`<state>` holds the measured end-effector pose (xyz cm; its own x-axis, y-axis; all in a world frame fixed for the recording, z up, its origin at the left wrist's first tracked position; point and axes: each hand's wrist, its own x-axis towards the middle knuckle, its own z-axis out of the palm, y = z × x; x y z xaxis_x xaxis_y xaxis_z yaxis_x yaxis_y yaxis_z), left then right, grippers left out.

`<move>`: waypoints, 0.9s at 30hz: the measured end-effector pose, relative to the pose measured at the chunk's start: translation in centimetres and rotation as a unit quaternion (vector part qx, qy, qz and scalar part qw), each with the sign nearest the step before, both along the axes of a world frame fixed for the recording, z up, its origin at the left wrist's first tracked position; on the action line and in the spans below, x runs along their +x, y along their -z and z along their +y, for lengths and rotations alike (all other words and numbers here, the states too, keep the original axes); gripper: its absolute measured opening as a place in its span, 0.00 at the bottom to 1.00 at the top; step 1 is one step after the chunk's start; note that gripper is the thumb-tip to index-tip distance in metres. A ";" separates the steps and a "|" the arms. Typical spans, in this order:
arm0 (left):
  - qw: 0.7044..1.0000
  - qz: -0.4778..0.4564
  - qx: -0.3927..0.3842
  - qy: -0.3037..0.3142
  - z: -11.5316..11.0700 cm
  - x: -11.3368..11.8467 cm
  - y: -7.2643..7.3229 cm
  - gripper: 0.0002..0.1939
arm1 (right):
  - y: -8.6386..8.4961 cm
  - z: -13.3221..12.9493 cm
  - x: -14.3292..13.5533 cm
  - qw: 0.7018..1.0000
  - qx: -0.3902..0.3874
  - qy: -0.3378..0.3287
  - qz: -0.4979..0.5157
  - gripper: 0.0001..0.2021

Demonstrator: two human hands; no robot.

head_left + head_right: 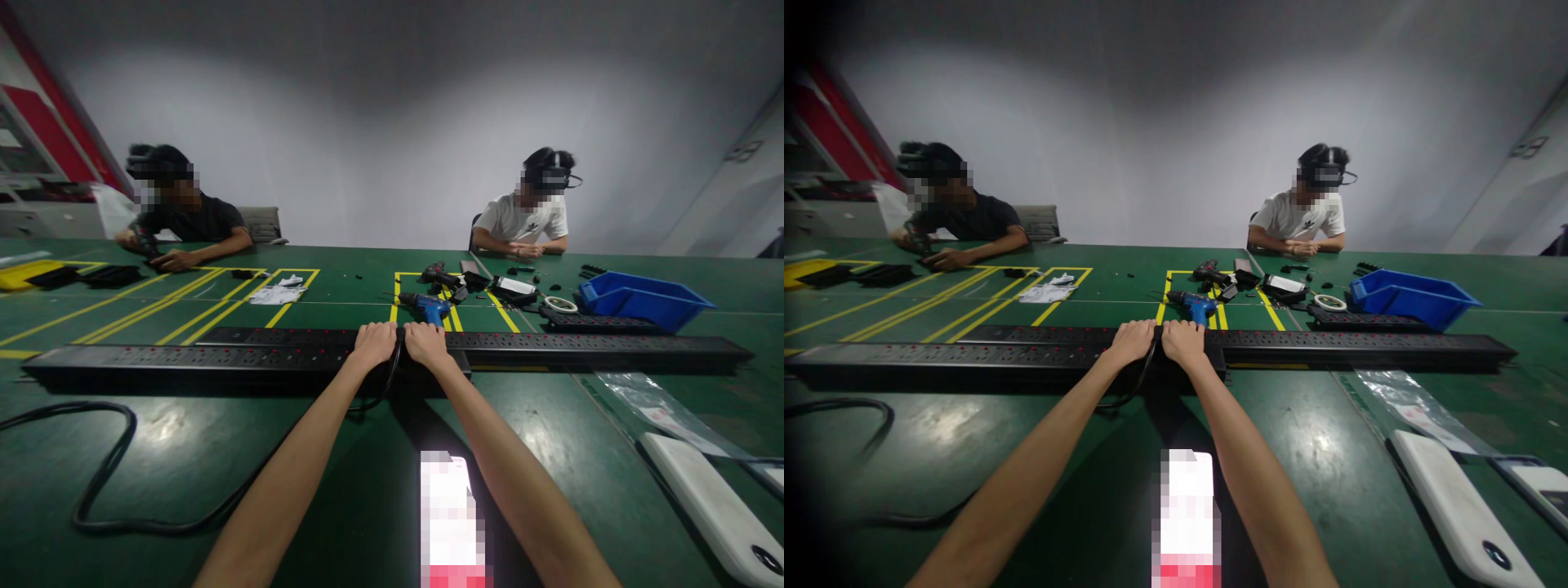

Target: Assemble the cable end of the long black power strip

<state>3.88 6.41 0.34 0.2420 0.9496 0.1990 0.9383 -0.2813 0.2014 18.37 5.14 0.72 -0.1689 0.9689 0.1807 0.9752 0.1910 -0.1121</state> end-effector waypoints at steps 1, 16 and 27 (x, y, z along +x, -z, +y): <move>1.000 0.001 0.001 -0.001 0.0 0.0 0.0 0.24 | 0.0 0.1 -0.1 1.000 0.002 0.001 -0.001 0.22; 0.989 -0.025 -0.098 -0.103 2.7 0.9 -0.9 0.35 | -2.1 2.2 -0.7 0.993 -0.082 0.069 0.053 0.25; 0.983 -0.062 -0.090 -0.146 2.7 1.7 -1.1 0.30 | -1.3 3.9 -1.3 0.984 -0.072 0.116 0.116 0.20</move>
